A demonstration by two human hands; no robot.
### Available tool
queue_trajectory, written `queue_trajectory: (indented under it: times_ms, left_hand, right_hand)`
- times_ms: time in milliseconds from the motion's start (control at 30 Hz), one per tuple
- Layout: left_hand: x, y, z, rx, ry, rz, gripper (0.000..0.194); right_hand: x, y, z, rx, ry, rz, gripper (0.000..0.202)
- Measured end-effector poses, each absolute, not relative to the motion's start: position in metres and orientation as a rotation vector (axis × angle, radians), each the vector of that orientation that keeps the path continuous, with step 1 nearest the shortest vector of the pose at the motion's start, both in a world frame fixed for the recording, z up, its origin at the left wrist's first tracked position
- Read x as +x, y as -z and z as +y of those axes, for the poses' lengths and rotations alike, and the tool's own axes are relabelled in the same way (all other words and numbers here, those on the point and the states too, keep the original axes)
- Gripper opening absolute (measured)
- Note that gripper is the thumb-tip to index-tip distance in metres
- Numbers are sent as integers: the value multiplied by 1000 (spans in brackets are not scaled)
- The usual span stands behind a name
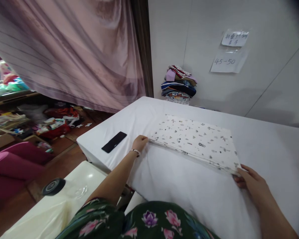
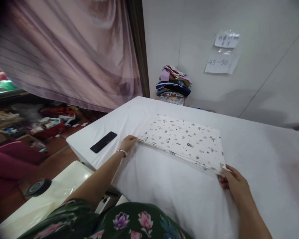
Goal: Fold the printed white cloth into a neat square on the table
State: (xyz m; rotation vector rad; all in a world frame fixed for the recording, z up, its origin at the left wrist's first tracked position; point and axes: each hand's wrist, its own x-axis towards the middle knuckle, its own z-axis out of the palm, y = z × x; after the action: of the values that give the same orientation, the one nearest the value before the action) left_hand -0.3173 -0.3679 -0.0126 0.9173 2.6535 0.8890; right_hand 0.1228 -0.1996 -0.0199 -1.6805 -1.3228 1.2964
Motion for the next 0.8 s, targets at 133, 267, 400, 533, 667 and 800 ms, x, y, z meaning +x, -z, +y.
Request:
queue_trajectory:
  times_ms: [133,267,400,533,667,800]
  left_hand:
    - [-315,11,-359,864,-858,2696,41]
    - [-314,13,-350,889,-775,2731,32]
    - [-316,13,-350,904,-736,2753,19]
    - [-318,10,-351,920,-661,2745,18]
    - [-319,4,-345,927,-573,2704,35]
    - [-322,2,-333,927,-469,2658,37]
  right_hand:
    - [123,20,-199,-1675,-1302,-1327,61]
    - [124,25,-197,-1658,-1336,-1307,62]
    - [127,31,-193,-1648,-1355,-1301,62]
    - [130,38,-190,-1639,-1358,-1322,61]
    - [130,41,-189,-1596,-1358,-1316,61]
    - [127,41,-190,-1563,-1364,-1308,62]
